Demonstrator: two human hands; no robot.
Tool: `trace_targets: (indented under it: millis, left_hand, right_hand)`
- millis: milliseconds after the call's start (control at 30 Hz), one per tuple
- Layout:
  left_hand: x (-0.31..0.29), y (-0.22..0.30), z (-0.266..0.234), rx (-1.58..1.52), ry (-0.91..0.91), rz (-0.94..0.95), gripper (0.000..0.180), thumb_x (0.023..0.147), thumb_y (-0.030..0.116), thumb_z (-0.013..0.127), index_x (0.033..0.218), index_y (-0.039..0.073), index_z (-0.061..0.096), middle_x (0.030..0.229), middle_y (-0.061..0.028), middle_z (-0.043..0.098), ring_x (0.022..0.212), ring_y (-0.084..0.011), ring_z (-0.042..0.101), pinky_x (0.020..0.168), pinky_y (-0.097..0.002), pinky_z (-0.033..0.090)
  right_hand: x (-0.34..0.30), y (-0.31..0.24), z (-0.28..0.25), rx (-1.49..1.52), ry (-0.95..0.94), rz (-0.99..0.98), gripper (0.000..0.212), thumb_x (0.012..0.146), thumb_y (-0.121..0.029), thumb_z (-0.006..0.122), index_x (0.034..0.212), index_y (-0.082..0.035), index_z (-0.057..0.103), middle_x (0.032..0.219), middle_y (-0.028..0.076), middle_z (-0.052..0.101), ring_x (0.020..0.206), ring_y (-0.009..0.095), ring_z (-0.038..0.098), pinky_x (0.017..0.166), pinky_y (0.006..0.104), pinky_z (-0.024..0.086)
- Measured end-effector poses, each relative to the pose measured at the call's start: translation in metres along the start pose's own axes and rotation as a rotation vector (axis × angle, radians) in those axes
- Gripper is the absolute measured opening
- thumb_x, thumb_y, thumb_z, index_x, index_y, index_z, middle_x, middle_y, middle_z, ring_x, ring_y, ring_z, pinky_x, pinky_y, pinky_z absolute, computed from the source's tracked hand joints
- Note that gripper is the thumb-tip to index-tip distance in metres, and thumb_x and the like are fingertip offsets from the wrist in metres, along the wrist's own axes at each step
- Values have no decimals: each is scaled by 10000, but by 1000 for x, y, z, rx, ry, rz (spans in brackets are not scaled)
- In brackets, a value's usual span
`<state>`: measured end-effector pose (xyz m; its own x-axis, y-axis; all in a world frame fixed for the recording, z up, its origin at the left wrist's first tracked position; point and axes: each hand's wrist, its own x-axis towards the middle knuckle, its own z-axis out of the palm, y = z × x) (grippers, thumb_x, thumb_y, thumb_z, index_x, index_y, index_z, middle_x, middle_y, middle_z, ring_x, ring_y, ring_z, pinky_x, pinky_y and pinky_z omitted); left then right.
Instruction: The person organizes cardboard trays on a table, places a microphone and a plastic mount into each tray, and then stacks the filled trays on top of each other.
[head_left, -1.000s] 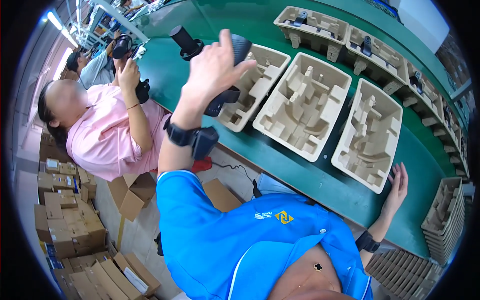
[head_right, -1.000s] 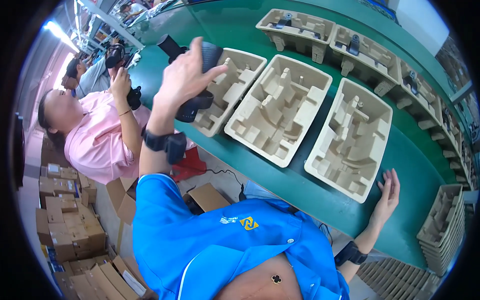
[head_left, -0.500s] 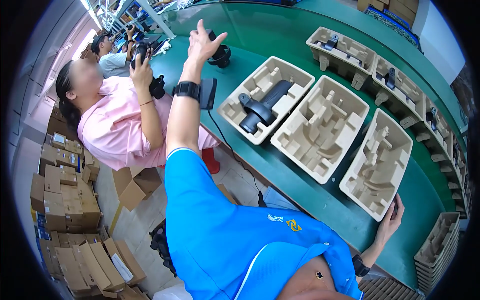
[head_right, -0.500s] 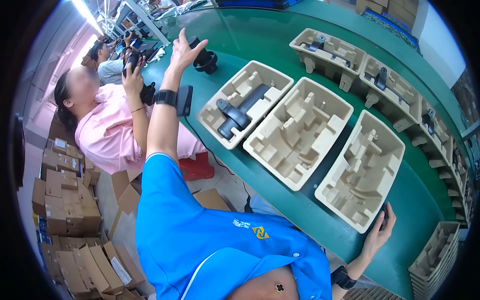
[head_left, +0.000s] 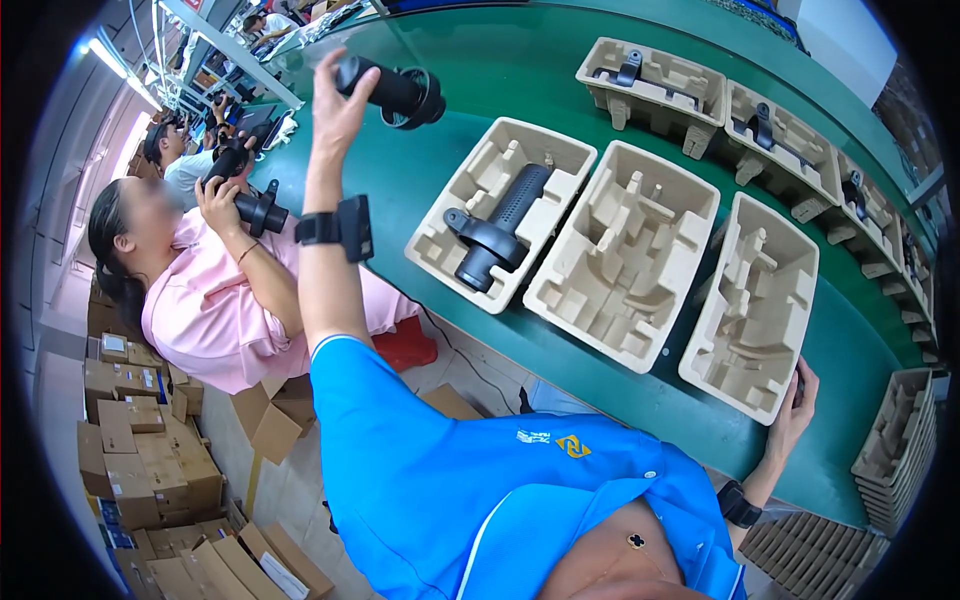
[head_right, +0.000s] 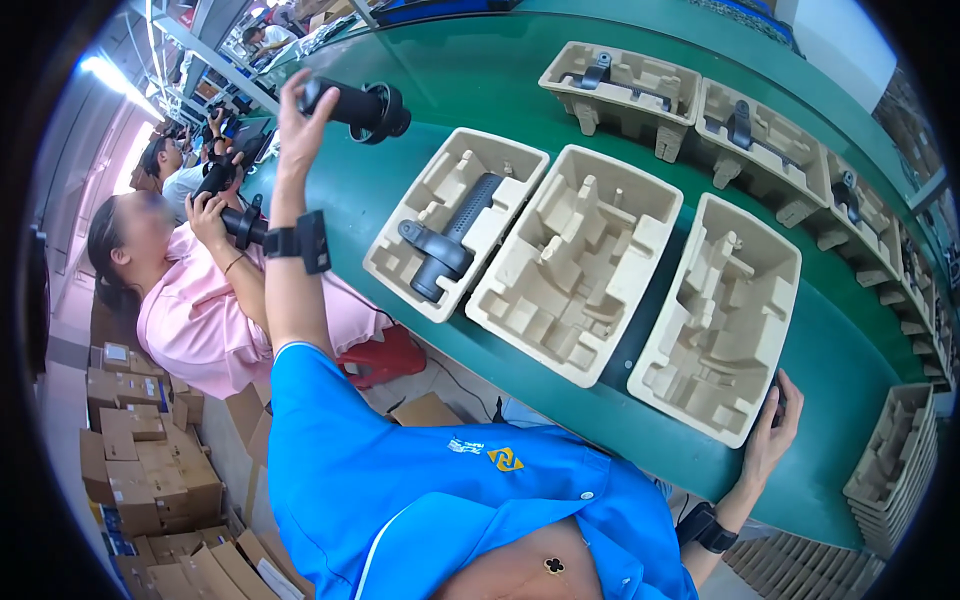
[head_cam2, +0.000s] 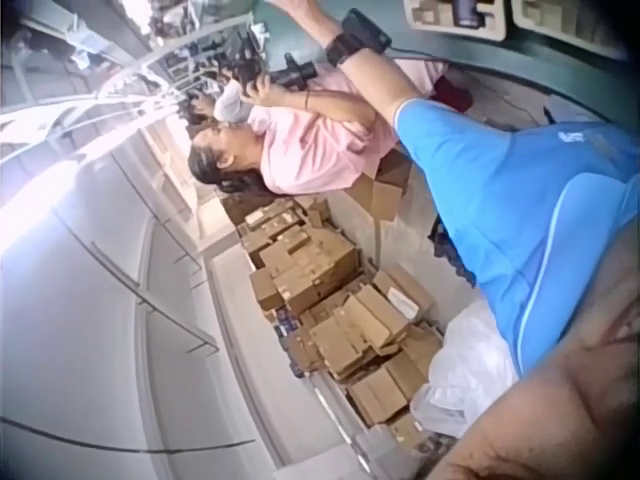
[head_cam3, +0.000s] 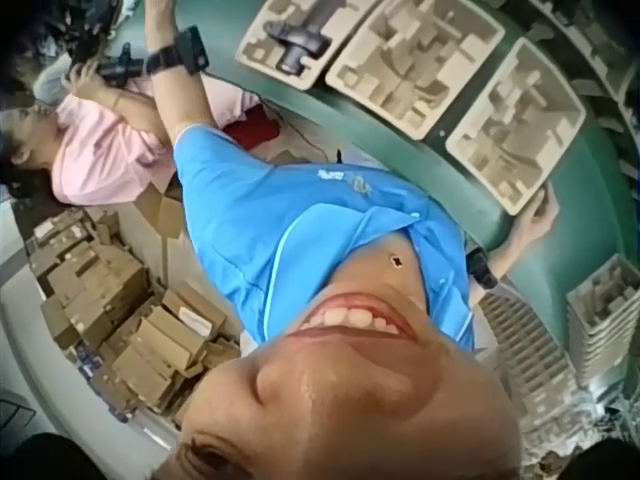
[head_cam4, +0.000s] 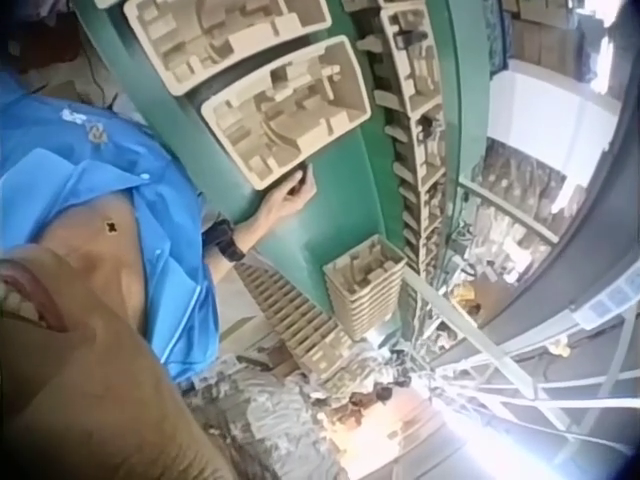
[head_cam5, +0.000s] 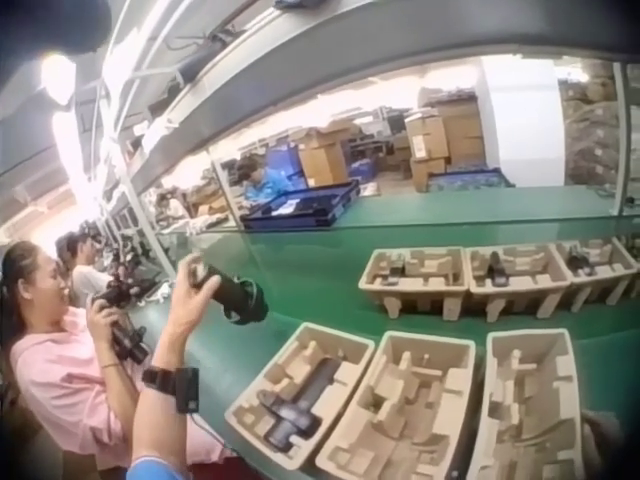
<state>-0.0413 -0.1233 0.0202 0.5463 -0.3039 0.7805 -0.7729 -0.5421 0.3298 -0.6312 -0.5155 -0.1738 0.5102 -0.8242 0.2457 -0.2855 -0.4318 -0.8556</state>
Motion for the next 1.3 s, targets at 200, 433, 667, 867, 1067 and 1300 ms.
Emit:
trace_targets:
  millis: [200, 433, 667, 867, 1067, 1300]
  left_hand:
    - [-8, 165, -32, -460, -100, 159, 486, 803, 340, 760, 1150, 38, 603, 939, -132, 621, 794, -256, 635, 737, -373, 520]
    - [-41, 296, -18, 77, -415, 428, 383, 839, 347, 709, 1058, 36, 664, 966, -138, 631, 844, -250, 639, 756, -343, 522]
    - [-63, 338, 77, 311, -427, 682, 420, 846, 413, 606, 678, 36, 686, 632, -129, 613, 688, -290, 645, 545, -379, 522]
    - [-64, 352, 74, 414, -449, 729, 319, 818, 328, 631, 726, 31, 706, 688, -112, 648, 701, -263, 654, 557, -336, 524]
    - [-64, 354, 91, 659, -806, 755, 327, 831, 359, 641, 806, 44, 724, 732, -91, 664, 714, -256, 657, 571, -337, 520]
    - [-71, 340, 75, 397, -904, 516, 580, 870, 561, 564, 989, 8, 692, 926, -154, 678, 907, -297, 661, 686, -381, 529]
  right_hand:
    - [1, -10, 1, -1, 26, 16, 271, 986, -131, 531, 1219, -18, 611, 1155, 68, 581, 994, 130, 558, 802, 245, 450]
    - [-2, -22, 4, -62, -65, -120, 299, 986, -145, 533, 1254, -17, 576, 1225, 90, 567, 1099, 180, 540, 891, 276, 432]
    - [-10, -11, -6, -57, -136, -216, 321, 989, -170, 530, 1274, -25, 555, 1304, 118, 524, 1176, 221, 517, 969, 318, 414]
    - [-10, -13, -8, -236, -154, -233, 346, 980, -193, 538, 1294, -48, 551, 1341, 126, 502, 1240, 264, 473, 1009, 365, 394]
    - [-9, -27, -6, -176, -154, -182, 326, 963, -147, 549, 1262, -18, 566, 1306, 156, 527, 1229, 302, 477, 1047, 391, 353]
    - [-9, -27, -7, -152, -154, -180, 324, 961, -141, 548, 1257, -9, 564, 1308, 161, 524, 1225, 306, 478, 1053, 395, 348]
